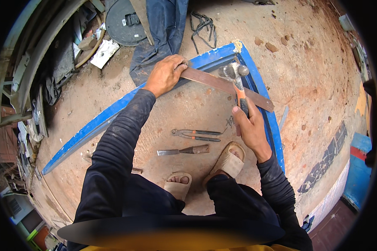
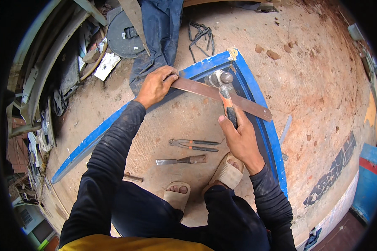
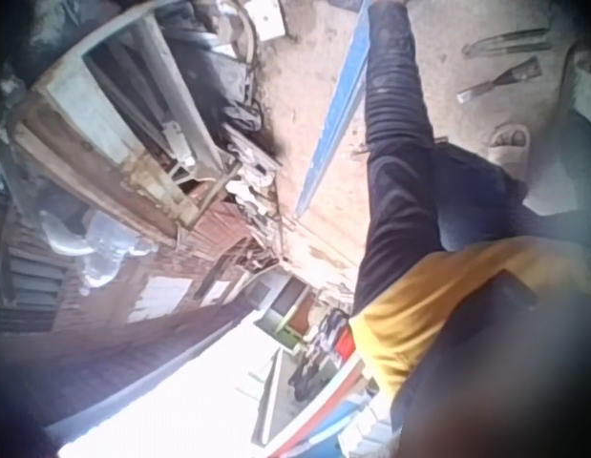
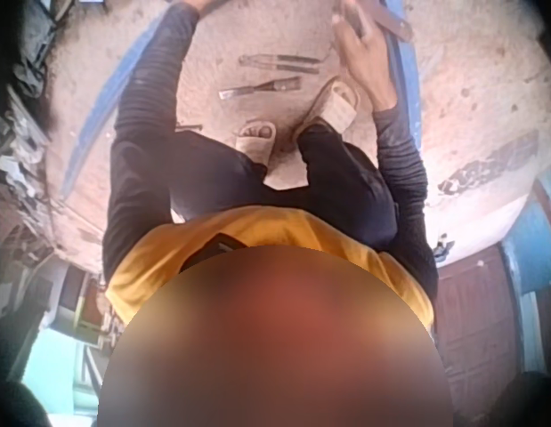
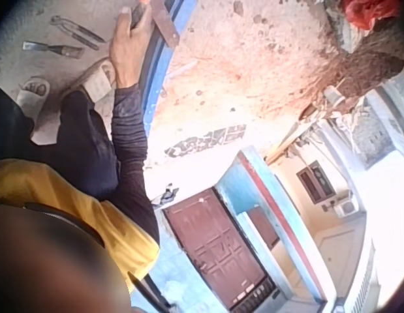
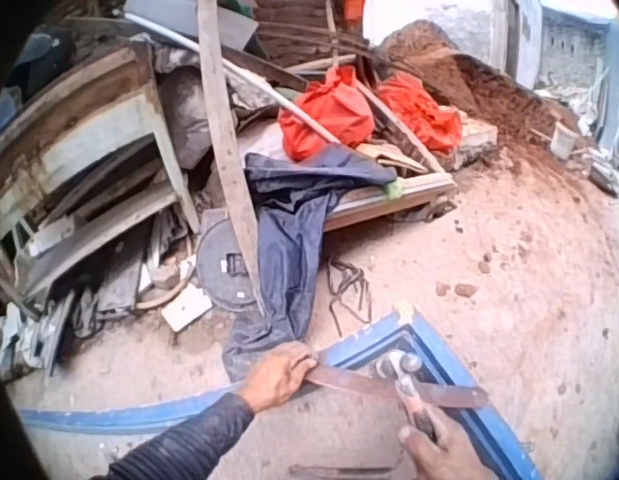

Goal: The person assembles a blue rectangular frame by attaching a wooden strip to its corner. They use a metal file to smooth the wood, then hammer nails into the strip to secure it to the frame.

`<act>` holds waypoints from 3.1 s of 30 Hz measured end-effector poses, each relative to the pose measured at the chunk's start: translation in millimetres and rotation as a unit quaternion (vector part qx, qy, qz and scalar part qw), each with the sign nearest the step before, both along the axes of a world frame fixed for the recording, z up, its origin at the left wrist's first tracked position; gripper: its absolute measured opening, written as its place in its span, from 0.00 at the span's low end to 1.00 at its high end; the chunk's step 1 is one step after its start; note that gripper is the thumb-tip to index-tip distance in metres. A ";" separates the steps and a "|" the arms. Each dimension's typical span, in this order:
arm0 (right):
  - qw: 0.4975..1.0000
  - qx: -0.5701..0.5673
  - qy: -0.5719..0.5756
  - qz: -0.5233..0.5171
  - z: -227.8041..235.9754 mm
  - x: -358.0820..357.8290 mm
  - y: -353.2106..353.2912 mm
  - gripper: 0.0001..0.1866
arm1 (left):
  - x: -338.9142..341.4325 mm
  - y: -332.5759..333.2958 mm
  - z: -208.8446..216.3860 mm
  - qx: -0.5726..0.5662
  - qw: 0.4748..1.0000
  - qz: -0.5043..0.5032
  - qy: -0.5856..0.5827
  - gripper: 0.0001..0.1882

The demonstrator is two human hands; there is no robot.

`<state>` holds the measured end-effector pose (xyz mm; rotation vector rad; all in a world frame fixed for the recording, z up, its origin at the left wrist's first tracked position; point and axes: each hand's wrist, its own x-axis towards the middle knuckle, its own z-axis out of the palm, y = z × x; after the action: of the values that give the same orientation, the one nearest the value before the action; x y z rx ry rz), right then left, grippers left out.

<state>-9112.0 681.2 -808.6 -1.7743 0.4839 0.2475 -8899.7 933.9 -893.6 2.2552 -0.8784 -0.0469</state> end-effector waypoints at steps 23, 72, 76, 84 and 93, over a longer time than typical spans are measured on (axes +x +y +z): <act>0.969 -0.162 -0.165 0.085 -20.2 46.2 37.5 0.26 | 2.3 7.8 -1.0 -0.005 1.000 -0.019 0.014 0.08; 0.925 -0.339 -0.080 0.153 -15.5 71.6 74.3 0.24 | -7.2 37.2 -31.0 0.024 0.996 0.014 0.083 0.34; 0.943 -0.281 -0.154 0.095 -21.6 76.7 64.8 0.23 | -7.1 37.1 -33.1 0.030 0.997 0.014 0.073 0.34; 0.929 -0.313 -0.148 0.132 -20.9 75.1 70.1 0.23 | -5.6 37.7 -38.1 0.010 0.998 0.013 0.053 0.34; 0.903 -0.378 -0.102 0.175 -14.1 79.2 75.1 0.20 | -6.0 37.7 -33.9 0.037 0.995 0.032 0.089 0.36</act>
<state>-9032.8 756.3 -822.8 -2.6221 0.0924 0.1192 -8905.7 971.7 -927.5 2.3050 -0.7200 -0.2502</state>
